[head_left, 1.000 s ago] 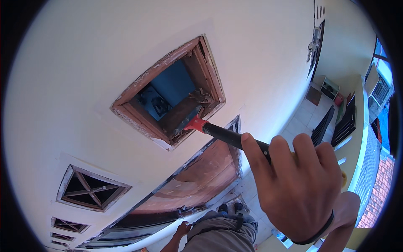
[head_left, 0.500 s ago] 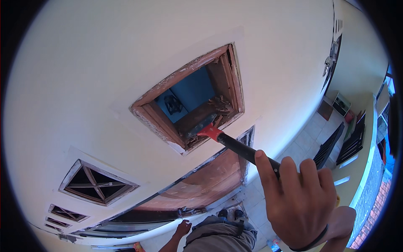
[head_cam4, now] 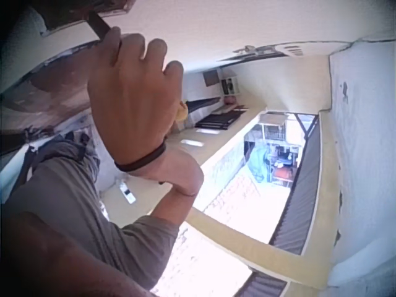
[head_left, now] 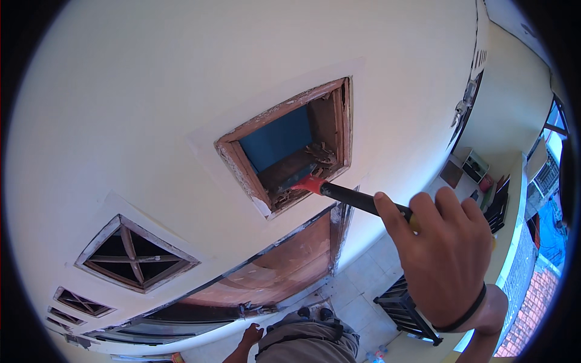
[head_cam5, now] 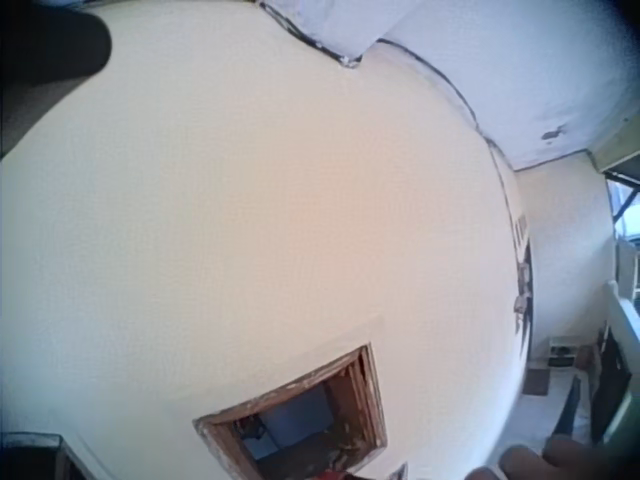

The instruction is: The person uses a scraper to remove debris and old material from the inside of a small square wall opening above a door.

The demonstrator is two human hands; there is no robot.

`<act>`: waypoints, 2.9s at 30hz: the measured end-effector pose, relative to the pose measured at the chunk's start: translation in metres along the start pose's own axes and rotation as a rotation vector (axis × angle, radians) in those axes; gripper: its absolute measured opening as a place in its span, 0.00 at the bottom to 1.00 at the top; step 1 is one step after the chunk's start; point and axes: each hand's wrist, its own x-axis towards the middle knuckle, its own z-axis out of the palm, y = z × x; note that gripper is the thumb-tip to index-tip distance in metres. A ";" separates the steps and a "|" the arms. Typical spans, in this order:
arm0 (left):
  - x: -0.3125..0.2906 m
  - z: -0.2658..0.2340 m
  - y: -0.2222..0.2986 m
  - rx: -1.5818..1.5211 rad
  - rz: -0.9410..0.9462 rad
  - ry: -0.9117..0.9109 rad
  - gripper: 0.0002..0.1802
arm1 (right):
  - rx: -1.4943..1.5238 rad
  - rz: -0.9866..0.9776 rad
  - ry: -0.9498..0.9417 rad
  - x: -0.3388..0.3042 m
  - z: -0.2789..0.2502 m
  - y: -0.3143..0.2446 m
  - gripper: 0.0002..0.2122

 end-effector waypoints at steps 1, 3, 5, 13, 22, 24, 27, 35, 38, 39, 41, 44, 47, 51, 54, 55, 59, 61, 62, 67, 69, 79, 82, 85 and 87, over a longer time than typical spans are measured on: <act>-0.005 0.001 -0.007 -0.009 -0.025 0.017 0.30 | 0.001 0.037 -0.094 -0.007 -0.011 -0.002 0.14; -0.015 0.005 -0.019 -0.027 -0.076 0.053 0.31 | -0.029 0.018 -0.075 -0.005 -0.004 -0.013 0.14; -0.018 0.001 -0.026 -0.011 -0.066 0.015 0.31 | -0.059 0.007 -0.031 -0.008 -0.004 -0.015 0.14; -0.014 -0.014 -0.033 0.057 0.022 -0.018 0.30 | -0.028 0.100 -0.086 -0.024 0.006 -0.005 0.12; -0.026 -0.035 0.003 0.069 -0.029 0.028 0.29 | 0.347 0.212 -0.248 -0.041 0.011 0.032 0.17; -0.027 -0.036 0.008 0.088 0.000 0.022 0.29 | 0.440 0.201 -0.309 -0.042 0.010 0.029 0.18; -0.023 -0.031 0.010 0.089 0.010 -0.012 0.29 | 0.511 0.197 -0.303 -0.045 0.009 0.012 0.21; -0.019 -0.003 -0.041 0.054 0.080 -0.064 0.29 | 0.555 0.280 -0.265 -0.049 0.004 0.006 0.22; -0.012 -0.011 -0.025 0.088 0.046 -0.086 0.29 | 0.607 0.293 -0.257 -0.047 0.014 -0.002 0.22; -0.010 -0.014 -0.016 0.085 0.054 -0.085 0.29 | 0.642 0.280 -0.260 -0.048 0.017 -0.004 0.22; -0.016 -0.025 -0.003 0.124 0.070 -0.076 0.29 | 0.630 0.290 -0.272 -0.048 0.016 -0.006 0.22; -0.020 -0.027 0.007 0.107 0.073 -0.015 0.28 | 0.624 0.309 -0.306 -0.050 0.014 -0.007 0.22; -0.021 -0.026 0.008 0.083 0.074 -0.031 0.29 | 0.633 0.304 -0.291 -0.045 0.018 -0.015 0.22; -0.029 -0.020 -0.013 0.049 0.039 -0.078 0.29 | 0.634 0.278 -0.310 -0.046 0.014 -0.016 0.21; -0.026 -0.019 -0.010 0.048 0.035 -0.091 0.28 | 0.614 0.293 -0.234 -0.040 0.025 -0.029 0.21; -0.029 -0.024 -0.015 0.072 0.068 -0.100 0.29 | 0.614 0.294 -0.229 -0.039 0.025 -0.028 0.21; -0.030 -0.021 -0.018 0.048 0.017 -0.016 0.29 | 0.615 0.284 -0.255 -0.040 0.024 -0.025 0.21; -0.030 -0.019 -0.012 0.041 0.006 -0.018 0.28 | 0.621 0.310 -0.293 -0.040 0.030 -0.027 0.20; -0.025 -0.024 -0.008 0.049 0.023 -0.035 0.28 | 0.641 0.309 -0.262 -0.036 0.040 -0.026 0.20; -0.031 -0.015 -0.013 0.016 0.030 -0.004 0.28 | 0.699 0.361 -0.256 -0.041 0.035 -0.021 0.19; -0.031 -0.007 -0.023 0.003 0.051 0.008 0.28 | 0.726 0.360 -0.313 -0.044 0.035 -0.023 0.18; -0.020 0.001 -0.037 0.026 0.028 -0.033 0.28 | 0.791 0.391 -0.273 -0.048 0.046 -0.017 0.18; -0.021 -0.004 -0.033 0.022 0.051 -0.019 0.28 | 0.686 0.440 -0.179 -0.046 0.044 -0.011 0.17; -0.022 0.002 -0.029 -0.021 0.051 -0.002 0.28 | 0.587 0.420 -0.124 -0.048 0.027 -0.007 0.16; -0.018 0.002 -0.027 -0.033 0.063 0.007 0.28 | 0.377 0.359 -0.147 -0.053 0.012 -0.003 0.16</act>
